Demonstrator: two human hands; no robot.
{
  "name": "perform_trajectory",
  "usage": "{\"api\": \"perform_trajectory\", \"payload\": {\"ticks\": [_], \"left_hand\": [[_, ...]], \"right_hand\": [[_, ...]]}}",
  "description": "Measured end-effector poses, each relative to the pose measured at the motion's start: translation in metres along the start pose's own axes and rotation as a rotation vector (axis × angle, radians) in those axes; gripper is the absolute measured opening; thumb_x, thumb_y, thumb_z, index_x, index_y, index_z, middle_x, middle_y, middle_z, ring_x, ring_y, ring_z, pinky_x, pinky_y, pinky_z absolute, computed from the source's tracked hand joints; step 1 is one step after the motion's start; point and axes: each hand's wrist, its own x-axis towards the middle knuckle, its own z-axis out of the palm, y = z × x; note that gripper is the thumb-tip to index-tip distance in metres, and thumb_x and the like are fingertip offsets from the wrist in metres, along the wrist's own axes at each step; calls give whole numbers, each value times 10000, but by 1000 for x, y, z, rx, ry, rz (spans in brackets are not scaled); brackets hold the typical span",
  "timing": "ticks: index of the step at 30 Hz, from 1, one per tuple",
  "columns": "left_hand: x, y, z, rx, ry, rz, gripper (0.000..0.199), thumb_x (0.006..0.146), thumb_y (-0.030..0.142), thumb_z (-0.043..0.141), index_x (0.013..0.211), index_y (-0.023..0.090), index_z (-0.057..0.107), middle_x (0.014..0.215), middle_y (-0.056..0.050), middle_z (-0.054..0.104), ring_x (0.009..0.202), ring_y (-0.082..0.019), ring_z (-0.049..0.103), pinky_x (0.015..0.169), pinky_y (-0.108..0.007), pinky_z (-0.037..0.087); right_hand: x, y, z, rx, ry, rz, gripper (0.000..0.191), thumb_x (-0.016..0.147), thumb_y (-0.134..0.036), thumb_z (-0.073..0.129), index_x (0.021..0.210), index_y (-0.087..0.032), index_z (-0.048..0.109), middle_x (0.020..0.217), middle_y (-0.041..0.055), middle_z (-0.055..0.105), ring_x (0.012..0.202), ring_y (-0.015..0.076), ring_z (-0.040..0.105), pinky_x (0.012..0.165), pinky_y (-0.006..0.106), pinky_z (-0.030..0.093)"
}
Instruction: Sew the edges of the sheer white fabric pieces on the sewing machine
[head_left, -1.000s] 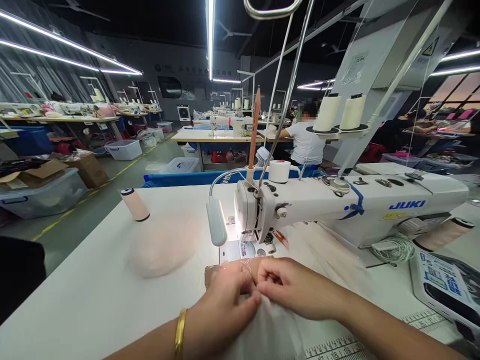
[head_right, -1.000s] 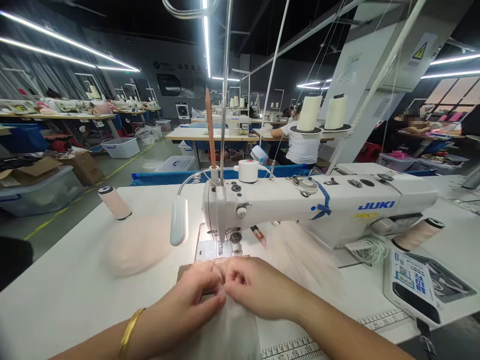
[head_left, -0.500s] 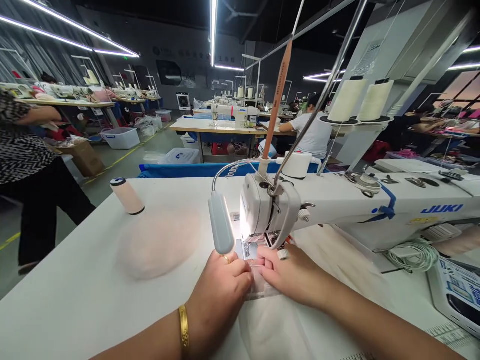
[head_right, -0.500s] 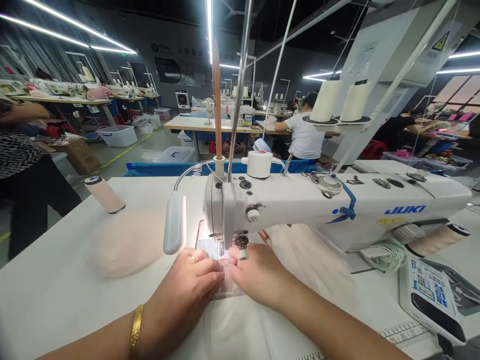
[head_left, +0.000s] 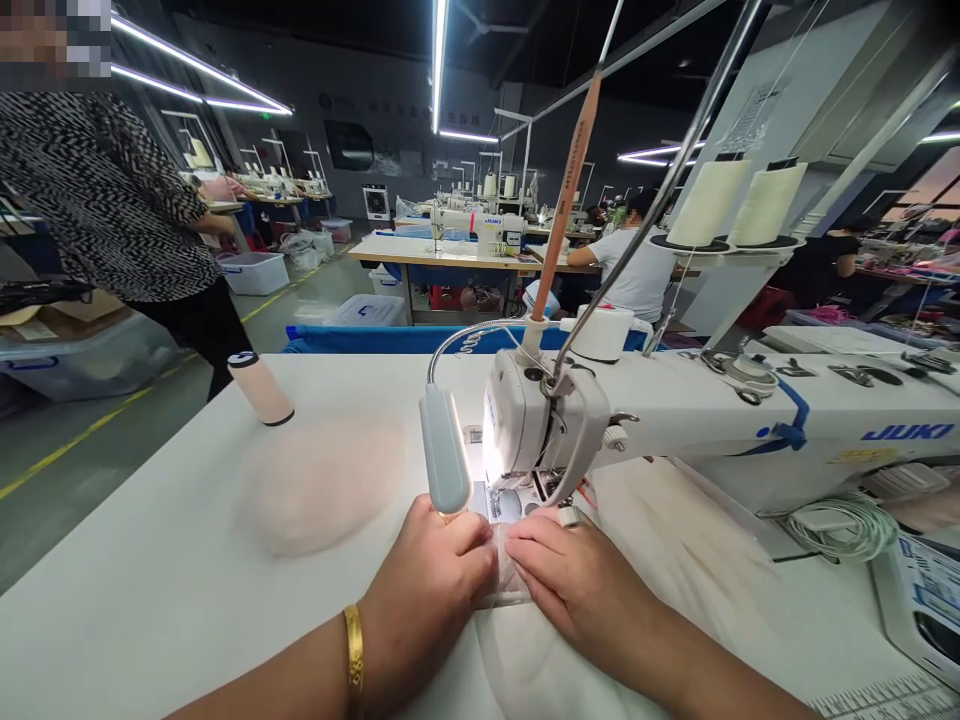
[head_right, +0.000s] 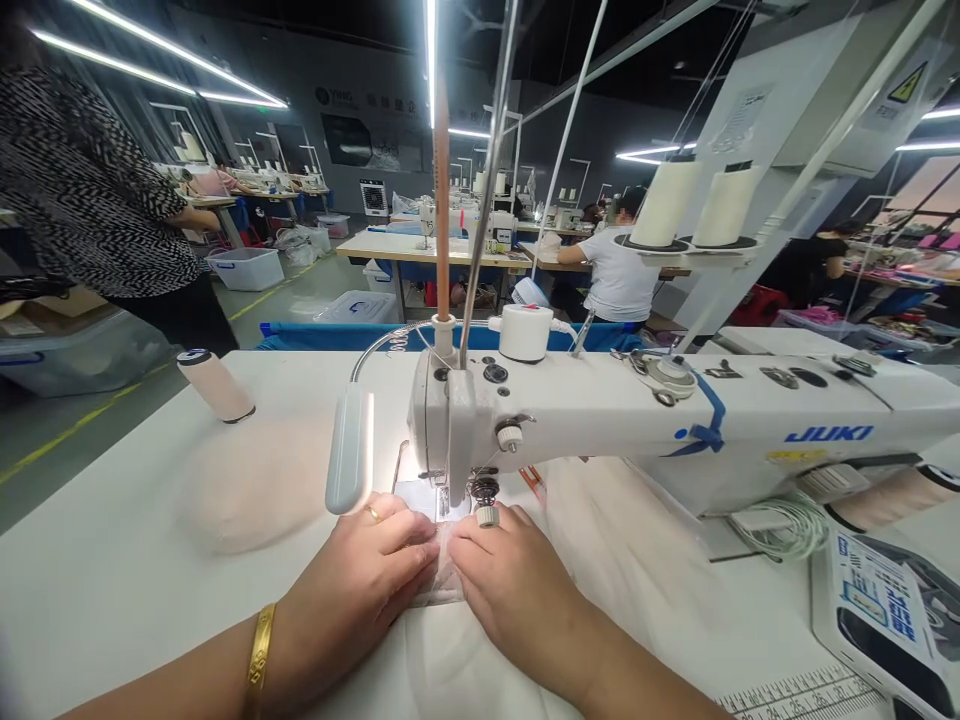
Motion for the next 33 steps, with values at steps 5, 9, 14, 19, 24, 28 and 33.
{"api": "perform_trajectory", "payload": {"ticks": [5, 9, 14, 19, 24, 28, 33], "left_hand": [[1, 1, -3, 87, -26, 91, 259, 949, -7, 495, 772, 161, 582, 783, -19, 648, 776, -207, 540, 717, -380, 320], [2, 1, -1, 100, -53, 44, 229, 974, 39, 514, 806, 169, 598, 793, -11, 665, 758, -202, 536, 740, -390, 334], [4, -2, -1, 108, -65, 26, 276, 1016, 62, 453, 803, 168, 593, 789, -13, 668, 736, -201, 552, 760, -403, 375], [7, -6, -2, 115, -60, 33, 285, 1014, 48, 414, 847, 166, 612, 827, -31, 693, 753, -212, 596, 782, -426, 438], [8, -8, 0, 102, -63, 33, 234, 985, 46, 451, 896, 153, 639, 903, -60, 724, 800, -235, 630, 772, -428, 488], [7, -8, 1, 90, -76, 7, 213, 947, 30, 476, 903, 154, 644, 913, -70, 723, 820, -246, 636, 727, -402, 495], [6, -7, 2, 72, -93, -24, 200, 908, 19, 508, 891, 168, 639, 884, -68, 713, 833, -251, 630, 726, -385, 495]], "right_hand": [[1, 3, -1, -3, 16, -16, 282, 973, -31, 463, 955, -224, 666, 929, 52, 694, 851, 224, 617, 712, 330, 497], [2, 7, 0, -37, 44, -28, 304, 955, -26, 493, 1053, -241, 685, 976, 53, 718, 866, 231, 632, 753, 344, 512], [5, 12, 0, -108, 73, -16, 299, 947, -40, 505, 1060, -240, 697, 1018, 66, 730, 910, 257, 641, 822, 392, 523], [8, 12, 0, -157, 59, 4, 301, 929, -26, 494, 1018, -222, 705, 1026, 65, 754, 903, 281, 633, 770, 403, 529], [9, 14, 4, -138, 116, -6, 298, 941, -44, 503, 1040, -217, 723, 1078, 87, 759, 947, 290, 655, 784, 414, 547], [9, 16, 6, -118, 88, 30, 311, 961, -69, 501, 1105, -214, 735, 1086, 115, 745, 1027, 311, 671, 855, 458, 565], [8, 18, 4, -126, 82, 60, 303, 940, -65, 522, 1074, -234, 735, 1074, 105, 741, 1009, 304, 674, 824, 435, 581]]}}
